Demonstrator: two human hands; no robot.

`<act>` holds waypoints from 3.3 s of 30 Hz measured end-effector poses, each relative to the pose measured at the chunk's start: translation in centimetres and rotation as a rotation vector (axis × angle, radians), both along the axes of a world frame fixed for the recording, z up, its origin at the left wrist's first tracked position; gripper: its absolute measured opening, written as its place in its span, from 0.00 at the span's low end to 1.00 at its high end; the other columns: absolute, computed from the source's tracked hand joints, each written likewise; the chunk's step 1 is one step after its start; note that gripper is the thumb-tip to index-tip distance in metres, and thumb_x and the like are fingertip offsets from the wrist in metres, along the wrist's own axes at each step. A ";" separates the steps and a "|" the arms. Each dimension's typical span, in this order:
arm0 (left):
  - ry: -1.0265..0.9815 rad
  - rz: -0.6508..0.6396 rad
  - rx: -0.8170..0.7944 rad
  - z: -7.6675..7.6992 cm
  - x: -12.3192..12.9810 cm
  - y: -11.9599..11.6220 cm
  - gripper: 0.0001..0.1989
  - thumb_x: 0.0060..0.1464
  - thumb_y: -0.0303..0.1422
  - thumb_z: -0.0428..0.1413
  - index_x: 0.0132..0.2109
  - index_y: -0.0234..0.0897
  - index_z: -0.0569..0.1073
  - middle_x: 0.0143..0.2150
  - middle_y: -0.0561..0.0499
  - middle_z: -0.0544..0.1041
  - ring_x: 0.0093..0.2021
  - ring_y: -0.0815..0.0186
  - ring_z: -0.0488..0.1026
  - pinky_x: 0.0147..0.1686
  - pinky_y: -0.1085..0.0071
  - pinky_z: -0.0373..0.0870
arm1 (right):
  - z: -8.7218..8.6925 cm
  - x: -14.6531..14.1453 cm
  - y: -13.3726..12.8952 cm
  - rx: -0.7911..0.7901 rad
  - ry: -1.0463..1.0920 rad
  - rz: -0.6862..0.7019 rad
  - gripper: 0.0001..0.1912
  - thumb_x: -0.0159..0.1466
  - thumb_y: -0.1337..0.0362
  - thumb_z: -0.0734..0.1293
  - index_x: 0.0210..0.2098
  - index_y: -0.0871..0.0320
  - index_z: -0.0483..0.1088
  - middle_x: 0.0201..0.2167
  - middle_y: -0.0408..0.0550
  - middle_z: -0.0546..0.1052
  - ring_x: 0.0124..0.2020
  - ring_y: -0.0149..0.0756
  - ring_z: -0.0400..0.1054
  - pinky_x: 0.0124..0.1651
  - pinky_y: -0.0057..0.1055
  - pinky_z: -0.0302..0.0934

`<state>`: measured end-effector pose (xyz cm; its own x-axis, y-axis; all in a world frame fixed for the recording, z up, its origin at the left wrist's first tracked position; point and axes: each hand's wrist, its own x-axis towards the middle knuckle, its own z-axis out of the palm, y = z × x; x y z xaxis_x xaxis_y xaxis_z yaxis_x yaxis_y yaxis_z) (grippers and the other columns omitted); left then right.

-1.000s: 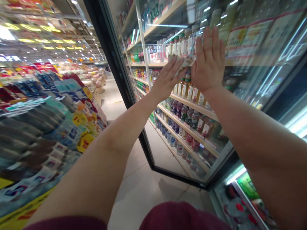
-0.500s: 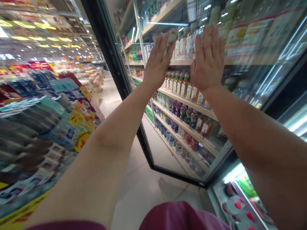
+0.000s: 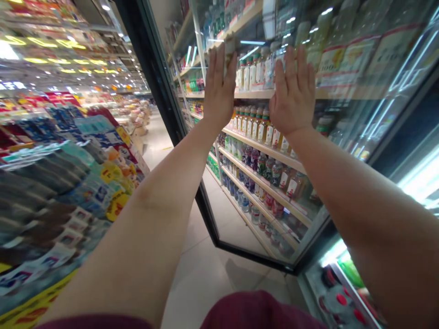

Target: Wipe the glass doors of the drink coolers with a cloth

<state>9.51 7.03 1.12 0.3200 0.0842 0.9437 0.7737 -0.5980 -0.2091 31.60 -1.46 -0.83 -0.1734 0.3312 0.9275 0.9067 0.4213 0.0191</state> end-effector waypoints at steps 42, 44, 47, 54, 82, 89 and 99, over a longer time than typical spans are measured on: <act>0.052 0.072 -0.157 -3.6 -0.7 -3.1 0.35 0.71 0.48 0.38 0.79 0.42 0.53 0.80 0.57 0.45 0.79 0.62 0.30 0.80 0.55 0.28 | -0.6 1.8 -0.3 0.107 -0.663 0.140 0.26 0.77 0.61 0.59 0.71 0.63 0.62 0.72 0.55 0.65 0.74 0.52 0.54 0.72 0.59 0.52; 0.069 0.119 -0.150 -3.6 -0.7 -3.0 0.36 0.71 0.47 0.39 0.79 0.36 0.54 0.80 0.53 0.46 0.79 0.62 0.30 0.80 0.57 0.27 | 0.5 2.1 -0.7 0.084 -0.713 0.123 0.23 0.77 0.64 0.57 0.69 0.61 0.65 0.69 0.53 0.69 0.71 0.52 0.60 0.69 0.57 0.58; 0.076 0.129 -0.141 -3.5 -0.9 -2.8 0.36 0.70 0.46 0.39 0.79 0.37 0.55 0.80 0.55 0.46 0.79 0.62 0.30 0.80 0.58 0.28 | 2.7 2.4 -1.0 0.096 -0.510 0.044 0.24 0.77 0.63 0.57 0.70 0.60 0.65 0.69 0.54 0.69 0.69 0.56 0.61 0.67 0.58 0.59; 0.054 0.040 -0.165 -3.7 -0.9 -2.8 0.34 0.71 0.46 0.41 0.79 0.41 0.53 0.80 0.56 0.46 0.79 0.60 0.31 0.80 0.55 0.28 | 3.7 1.4 -0.6 0.104 -0.489 0.020 0.26 0.76 0.64 0.58 0.72 0.52 0.64 0.74 0.51 0.61 0.76 0.55 0.49 0.72 0.64 0.50; 0.046 -0.032 -0.157 -3.9 -1.0 -3.2 0.34 0.70 0.42 0.44 0.79 0.42 0.53 0.80 0.55 0.46 0.79 0.57 0.31 0.80 0.45 0.31 | 6.6 -0.8 0.2 0.113 -0.369 0.040 0.30 0.76 0.62 0.52 0.74 0.59 0.59 0.75 0.48 0.58 0.76 0.52 0.48 0.74 0.61 0.43; 0.073 0.017 -0.076 -4.0 -1.2 -3.2 0.33 0.72 0.43 0.42 0.78 0.38 0.54 0.79 0.51 0.48 0.80 0.61 0.32 0.80 0.49 0.32 | 4.5 -1.5 -0.8 0.015 -0.455 0.098 0.30 0.75 0.60 0.52 0.74 0.50 0.60 0.75 0.38 0.58 0.77 0.46 0.46 0.76 0.57 0.44; 0.046 -0.040 -0.108 -4.1 -1.3 -3.3 0.33 0.71 0.43 0.44 0.79 0.46 0.51 0.79 0.59 0.47 0.79 0.61 0.31 0.80 0.49 0.30 | 6.2 -0.2 -0.5 0.126 -0.430 0.022 0.29 0.75 0.60 0.53 0.73 0.56 0.61 0.74 0.46 0.61 0.76 0.52 0.50 0.73 0.59 0.48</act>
